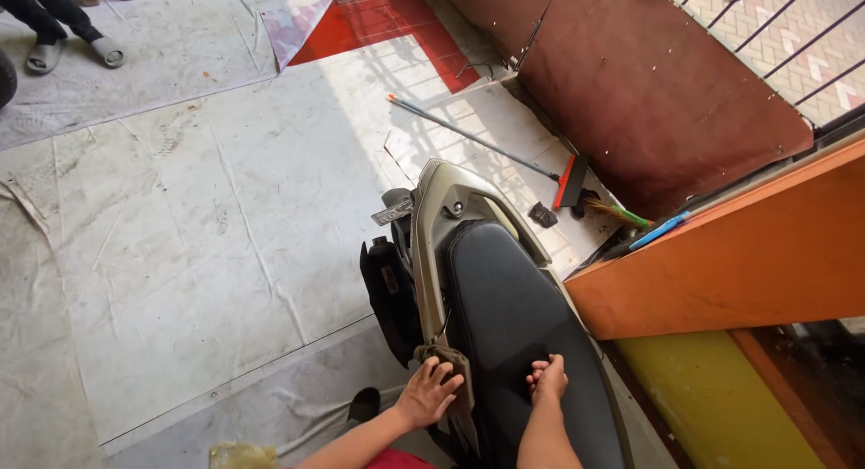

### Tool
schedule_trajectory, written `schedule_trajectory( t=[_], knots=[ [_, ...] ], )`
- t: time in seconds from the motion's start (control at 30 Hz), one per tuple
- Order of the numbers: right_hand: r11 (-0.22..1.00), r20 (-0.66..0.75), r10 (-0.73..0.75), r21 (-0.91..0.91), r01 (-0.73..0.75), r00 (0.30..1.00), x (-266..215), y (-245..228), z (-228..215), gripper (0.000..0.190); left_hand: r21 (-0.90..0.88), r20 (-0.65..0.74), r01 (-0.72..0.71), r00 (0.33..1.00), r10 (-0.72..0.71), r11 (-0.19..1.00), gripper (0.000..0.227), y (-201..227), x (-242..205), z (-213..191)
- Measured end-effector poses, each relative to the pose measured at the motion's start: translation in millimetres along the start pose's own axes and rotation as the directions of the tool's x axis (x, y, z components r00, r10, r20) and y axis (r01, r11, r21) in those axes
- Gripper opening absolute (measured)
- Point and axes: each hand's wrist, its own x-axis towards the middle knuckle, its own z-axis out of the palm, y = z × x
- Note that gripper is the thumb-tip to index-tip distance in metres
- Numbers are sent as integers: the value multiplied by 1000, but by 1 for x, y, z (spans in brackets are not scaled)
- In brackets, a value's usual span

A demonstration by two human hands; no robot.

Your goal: The person cleans the rear side panel and seat area of a motorcycle using a cloth. They wipe the beige bodywork and the black seat repeatedly while standing in a workshop.

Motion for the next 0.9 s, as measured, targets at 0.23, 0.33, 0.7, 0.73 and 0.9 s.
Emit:
schedule_trajectory(
  t=[0.23, 0.33, 0.7, 0.73, 0.9],
  knots=[
    [1000, 32, 7, -24, -7, 999, 12, -1, 2, 48, -81, -51, 262, 963, -266, 962, 47, 10, 13, 11],
    [999, -19, -5, -51, 4, 1000, 7, 7, 0, 50, -182, -6, 483, 870, -492, 856, 38, 25, 14, 14],
    [994, -147, -24, -109, 8, 989, -66, -23, 13, 51, -287, -133, 669, 681, -720, 686, 38, 72, 14, 52],
    [990, -134, -28, -138, 10, 991, -73, -30, 16, 51, -290, -140, 687, 658, -740, 666, 38, 69, 18, 60],
    [974, -159, -133, -204, 99, 978, -101, -34, 1, 52, -398, -351, 702, 478, -805, 591, 39, 68, 18, 97]
  ],
)
